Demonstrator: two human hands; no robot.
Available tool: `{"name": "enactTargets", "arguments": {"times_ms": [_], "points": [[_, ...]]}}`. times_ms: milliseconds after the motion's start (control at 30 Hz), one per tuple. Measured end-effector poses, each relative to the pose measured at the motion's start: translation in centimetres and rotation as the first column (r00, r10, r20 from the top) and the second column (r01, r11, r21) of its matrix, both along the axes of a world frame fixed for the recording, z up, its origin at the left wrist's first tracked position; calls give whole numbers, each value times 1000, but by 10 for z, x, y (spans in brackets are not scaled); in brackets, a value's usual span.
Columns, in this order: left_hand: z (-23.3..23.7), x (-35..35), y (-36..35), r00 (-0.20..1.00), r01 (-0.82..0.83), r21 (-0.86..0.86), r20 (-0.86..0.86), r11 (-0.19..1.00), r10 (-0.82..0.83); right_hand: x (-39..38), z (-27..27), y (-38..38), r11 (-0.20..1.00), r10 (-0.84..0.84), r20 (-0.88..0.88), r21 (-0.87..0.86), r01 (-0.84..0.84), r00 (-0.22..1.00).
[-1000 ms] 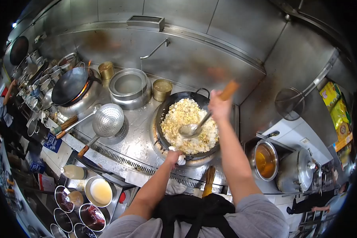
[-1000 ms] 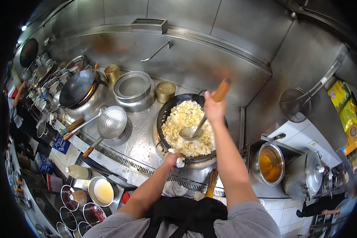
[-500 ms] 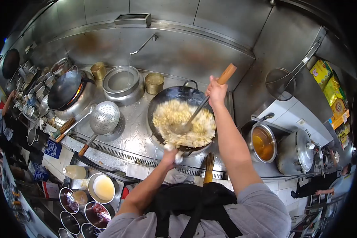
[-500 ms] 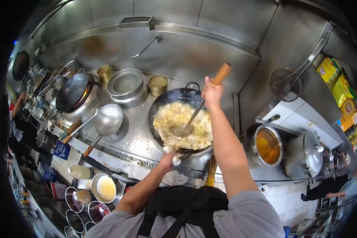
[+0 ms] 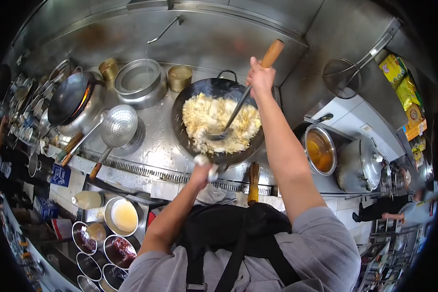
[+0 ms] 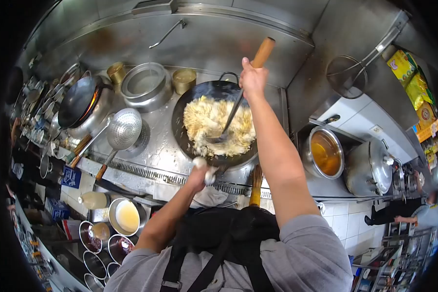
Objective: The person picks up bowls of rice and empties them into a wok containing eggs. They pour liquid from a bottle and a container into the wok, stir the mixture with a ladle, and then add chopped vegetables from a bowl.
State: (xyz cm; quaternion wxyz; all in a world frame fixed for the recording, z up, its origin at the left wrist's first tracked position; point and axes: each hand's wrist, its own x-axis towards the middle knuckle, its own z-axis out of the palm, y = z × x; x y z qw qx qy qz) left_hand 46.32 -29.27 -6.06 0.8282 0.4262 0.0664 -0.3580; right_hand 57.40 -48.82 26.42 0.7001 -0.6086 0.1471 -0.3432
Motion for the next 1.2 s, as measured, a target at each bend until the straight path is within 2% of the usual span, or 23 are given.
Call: {"name": "enactTargets", "arguments": {"times_ms": [67,133,167,233,300,367,400,433,467,500,533,600,633,700,767,867,900,933,967,1000,1033,1067,1200], "points": [[-23,-42,38,1000,5,65,-2,998,-5,6,22,-16,998,17,81,-57,-13,997],[-3,-73,72,987,64,403,109,913,-117,-8,77,-23,997,80,41,-7,-80,996],[20,-79,77,964,-3,381,247,924,-99,-12,99,-28,992,123,17,-6,-123,992],[94,-71,55,996,-91,231,43,969,83,-22,131,-37,956,293,14,7,-293,956],[90,-21,16,993,-81,138,-80,987,92,-24,126,-35,942,335,25,15,-335,942],[82,18,-22,991,-3,178,-132,984,27,-8,65,-8,992,104,-13,-74,-105,994],[46,20,-24,991,-1,170,-134,985,24,4,17,4,998,39,1,-53,-39,999],[-2,19,-22,999,-28,184,35,983,22,10,-14,10,999,-22,11,-35,22,1000],[-30,12,-16,978,-64,195,208,979,23,7,-12,10,999,-13,13,-43,14,1000],[0,-14,6,958,-96,404,286,909,-25,4,-5,4,999,-22,107,-23,24,994],[-24,-32,20,971,-74,248,240,966,13,0,1,-5,999,-41,192,2,41,981],[-4,-65,56,979,58,405,156,912,-131,-10,38,-18,997,-65,198,-24,71,978],[15,-77,64,958,-81,405,285,911,-42,-18,58,-22,999,-6,181,-51,16,983],[83,-72,51,971,-208,92,139,974,194,-33,94,-23,996,90,95,-19,-89,991],[95,-29,26,995,-74,200,-52,977,86,-37,107,-28,969,245,79,-36,-243,966],[87,15,-12,979,-33,122,-197,992,56,-14,46,-11,995,36,-14,-90,-37,999],[64,14,-13,998,-22,173,-59,985,32,-2,12,-4,976,-121,-42,-188,111,992],[34,14,-15,997,-21,218,81,976,4,0,-12,-5,986,-120,40,-111,124,992],[-21,1,-1,886,-38,507,416,861,-206,-1,-22,-6,992,-119,127,-34,124,985],[31,-28,24,936,27,581,271,813,-225,-8,-10,-7,993,-118,169,43,112,979],[-18,-52,29,971,-112,293,233,949,43,-7,-5,-20,992,-123,256,-3,128,959],[15,-62,37,964,-146,162,246,976,103,-11,9,-26,995,-97,252,-8,102,963],[77,-7,4,981,-186,173,-28,967,194,-11,20,-26,1000,1,140,-20,2,990]]}}
